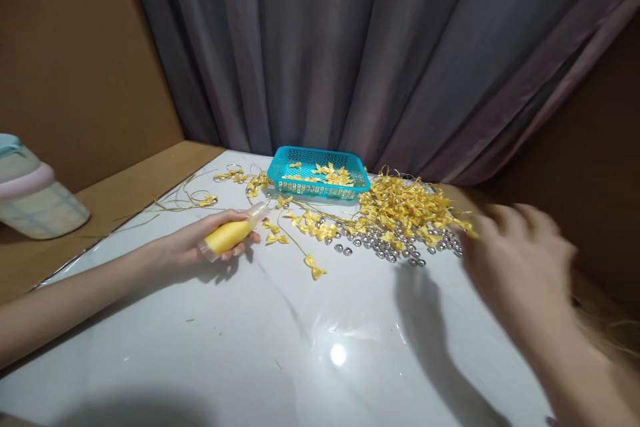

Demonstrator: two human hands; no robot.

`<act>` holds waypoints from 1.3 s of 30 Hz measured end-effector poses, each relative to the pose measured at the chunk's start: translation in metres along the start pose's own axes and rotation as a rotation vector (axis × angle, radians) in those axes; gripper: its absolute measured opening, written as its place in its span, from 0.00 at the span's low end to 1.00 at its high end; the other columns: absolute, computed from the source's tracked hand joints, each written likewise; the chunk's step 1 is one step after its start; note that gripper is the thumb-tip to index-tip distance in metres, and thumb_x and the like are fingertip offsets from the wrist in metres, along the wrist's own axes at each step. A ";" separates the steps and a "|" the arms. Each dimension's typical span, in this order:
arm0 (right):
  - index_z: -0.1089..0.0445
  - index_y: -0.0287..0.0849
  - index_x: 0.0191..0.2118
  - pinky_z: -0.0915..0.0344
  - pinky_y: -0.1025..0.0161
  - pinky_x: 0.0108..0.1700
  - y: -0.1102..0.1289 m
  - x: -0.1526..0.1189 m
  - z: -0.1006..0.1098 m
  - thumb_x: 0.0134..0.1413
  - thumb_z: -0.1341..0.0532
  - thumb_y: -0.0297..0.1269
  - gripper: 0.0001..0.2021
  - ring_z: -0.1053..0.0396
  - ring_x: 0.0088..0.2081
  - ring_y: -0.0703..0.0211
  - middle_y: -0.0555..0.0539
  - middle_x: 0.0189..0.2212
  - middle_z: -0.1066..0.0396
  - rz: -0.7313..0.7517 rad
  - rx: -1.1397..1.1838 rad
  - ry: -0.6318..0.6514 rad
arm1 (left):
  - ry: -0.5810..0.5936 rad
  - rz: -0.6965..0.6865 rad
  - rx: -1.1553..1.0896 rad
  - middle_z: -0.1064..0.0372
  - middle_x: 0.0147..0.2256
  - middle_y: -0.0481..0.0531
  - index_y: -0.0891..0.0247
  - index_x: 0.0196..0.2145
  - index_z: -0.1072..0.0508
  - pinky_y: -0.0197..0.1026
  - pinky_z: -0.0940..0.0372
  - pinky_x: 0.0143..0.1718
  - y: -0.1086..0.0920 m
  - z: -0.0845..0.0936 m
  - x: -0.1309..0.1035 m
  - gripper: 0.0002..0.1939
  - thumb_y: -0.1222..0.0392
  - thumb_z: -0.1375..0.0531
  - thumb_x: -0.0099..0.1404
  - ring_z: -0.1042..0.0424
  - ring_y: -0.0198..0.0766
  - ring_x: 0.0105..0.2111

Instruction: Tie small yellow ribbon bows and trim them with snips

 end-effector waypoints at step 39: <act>0.34 0.36 0.20 0.59 0.68 0.19 0.225 -0.014 -0.022 0.52 0.41 0.38 0.14 0.61 0.13 0.72 0.60 0.08 0.54 -0.006 1.945 1.426 | 0.186 0.081 0.587 0.42 0.12 0.47 0.66 0.24 0.34 0.33 0.49 0.11 0.025 -0.031 -0.014 0.34 0.31 0.59 0.60 0.43 0.30 0.10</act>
Point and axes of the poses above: each hand's wrist, its own x-axis towards the middle knuckle, its own z-axis out of the back of the hand, y = z × x, the point moved 5 cm from there along x, towards the middle knuckle
